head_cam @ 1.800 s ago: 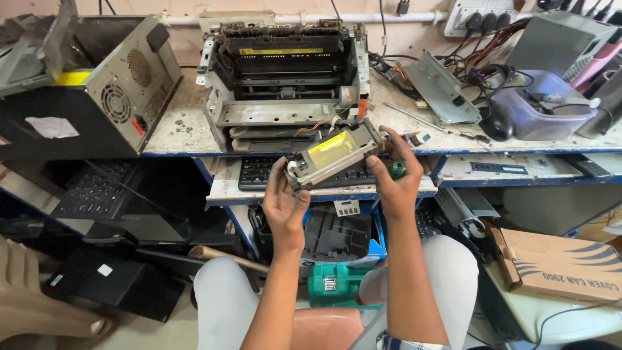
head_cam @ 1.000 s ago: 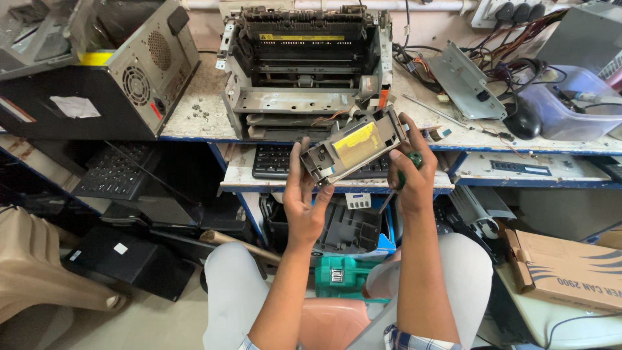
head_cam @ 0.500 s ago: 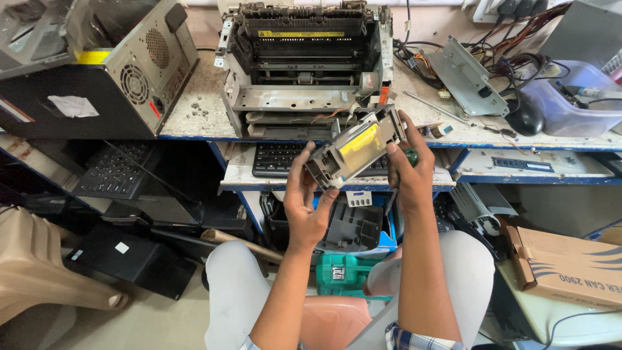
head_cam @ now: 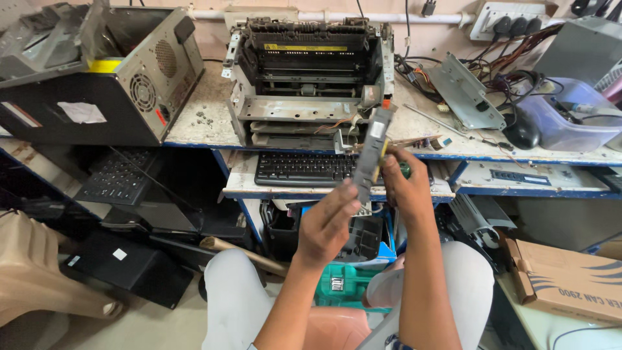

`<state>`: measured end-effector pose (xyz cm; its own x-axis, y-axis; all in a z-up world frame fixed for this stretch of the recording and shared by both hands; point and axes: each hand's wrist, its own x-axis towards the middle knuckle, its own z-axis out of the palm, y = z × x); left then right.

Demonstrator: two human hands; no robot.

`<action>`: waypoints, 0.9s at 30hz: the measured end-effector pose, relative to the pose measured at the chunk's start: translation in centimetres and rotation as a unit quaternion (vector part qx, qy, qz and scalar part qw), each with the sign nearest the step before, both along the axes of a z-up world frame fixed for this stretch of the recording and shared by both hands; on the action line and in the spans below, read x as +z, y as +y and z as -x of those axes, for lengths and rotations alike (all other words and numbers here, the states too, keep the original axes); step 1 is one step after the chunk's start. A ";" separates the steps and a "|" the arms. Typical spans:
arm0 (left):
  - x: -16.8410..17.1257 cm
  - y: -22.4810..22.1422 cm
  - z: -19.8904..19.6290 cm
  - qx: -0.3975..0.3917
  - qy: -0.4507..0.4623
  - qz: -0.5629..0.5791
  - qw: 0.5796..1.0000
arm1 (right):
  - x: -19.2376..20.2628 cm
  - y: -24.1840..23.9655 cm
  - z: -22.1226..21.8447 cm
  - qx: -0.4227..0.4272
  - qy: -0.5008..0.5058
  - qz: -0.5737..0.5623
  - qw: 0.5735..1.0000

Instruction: The person installs a toner cartridge into a disassembled printer and uses a screwdriver to tighten screws on the internal mechanism.

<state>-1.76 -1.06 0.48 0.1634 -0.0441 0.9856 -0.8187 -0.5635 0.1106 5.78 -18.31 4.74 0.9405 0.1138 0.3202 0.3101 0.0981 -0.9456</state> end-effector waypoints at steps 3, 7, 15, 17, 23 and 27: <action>0.1 0.5 0.5 -0.001 0.006 -0.059 0.998 | -0.3 -0.1 0.2 0.040 0.002 -0.025 0.999; 0.1 0.2 0.7 0.042 -0.015 -0.083 0.996 | -0.3 -0.5 0.4 0.063 0.004 -0.040 0.997; -1.6 -0.3 1.0 0.052 0.042 -0.110 0.992 | -0.8 0.0 0.0 0.024 -0.027 -0.052 0.998; -3.0 -0.4 1.1 0.040 0.040 -0.057 0.997 | -1.4 0.0 -0.4 -0.001 -0.038 -0.045 0.998; -11.1 0.9 2.0 0.047 0.240 -0.029 0.969 | -2.6 0.1 -1.2 -0.050 -0.071 -0.080 0.993; -19.0 2.3 1.8 0.011 0.394 -0.100 0.913 | -3.1 0.9 -1.2 -0.067 -0.101 -0.109 0.987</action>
